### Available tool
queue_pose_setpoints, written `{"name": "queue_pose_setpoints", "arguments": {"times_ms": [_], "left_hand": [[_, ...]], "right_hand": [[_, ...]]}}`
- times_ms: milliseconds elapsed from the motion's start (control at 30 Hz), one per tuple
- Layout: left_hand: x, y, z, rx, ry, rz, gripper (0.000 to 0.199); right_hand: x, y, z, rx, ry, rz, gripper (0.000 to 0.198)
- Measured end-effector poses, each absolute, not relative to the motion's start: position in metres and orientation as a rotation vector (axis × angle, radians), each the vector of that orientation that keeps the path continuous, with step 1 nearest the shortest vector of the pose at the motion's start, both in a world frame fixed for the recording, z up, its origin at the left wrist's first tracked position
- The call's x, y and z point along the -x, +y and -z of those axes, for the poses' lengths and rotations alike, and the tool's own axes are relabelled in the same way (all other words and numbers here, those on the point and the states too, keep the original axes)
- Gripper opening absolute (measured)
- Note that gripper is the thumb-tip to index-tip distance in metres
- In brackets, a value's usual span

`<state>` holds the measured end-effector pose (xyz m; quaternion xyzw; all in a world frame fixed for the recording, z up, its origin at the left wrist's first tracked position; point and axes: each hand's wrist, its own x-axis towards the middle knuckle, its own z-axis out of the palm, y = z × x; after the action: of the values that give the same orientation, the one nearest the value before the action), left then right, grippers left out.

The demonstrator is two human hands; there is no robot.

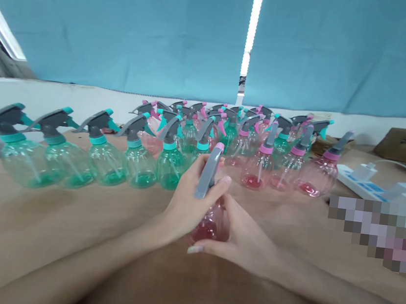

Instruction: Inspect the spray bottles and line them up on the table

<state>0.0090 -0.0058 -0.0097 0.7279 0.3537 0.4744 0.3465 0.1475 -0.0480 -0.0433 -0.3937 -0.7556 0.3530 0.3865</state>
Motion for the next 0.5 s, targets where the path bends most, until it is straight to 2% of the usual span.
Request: {"name": "queue_pose_setpoints", "arguments": {"times_ms": [67, 233, 333, 400, 500], "left_hand": [[-0.009, -0.006, 0.009, -1.894, 0.926, -1.208, 0.029], [-0.006, -0.008, 0.005, -1.943, 0.941, -1.065, 0.052], [0.004, -0.008, 0.018, -1.97, 0.966, -0.994, 0.068], [0.013, -0.008, 0.036, -2.019, 0.996, -0.929, 0.066], [0.026, -0.005, 0.065, -2.197, 1.091, -0.786, 0.064]], "right_hand": [[-0.143, -0.048, 0.045, 0.977, -1.87, -0.941, 0.073], [-0.143, -0.045, 0.046, 0.978, -1.918, -0.922, 0.048], [-0.158, -0.04, 0.049, 1.089, -1.94, -0.745, 0.057], [-0.172, -0.032, 0.052, 1.192, -1.952, -0.645, 0.067], [-0.196, -0.015, 0.053, 1.287, -2.028, -0.43, 0.063]]}}
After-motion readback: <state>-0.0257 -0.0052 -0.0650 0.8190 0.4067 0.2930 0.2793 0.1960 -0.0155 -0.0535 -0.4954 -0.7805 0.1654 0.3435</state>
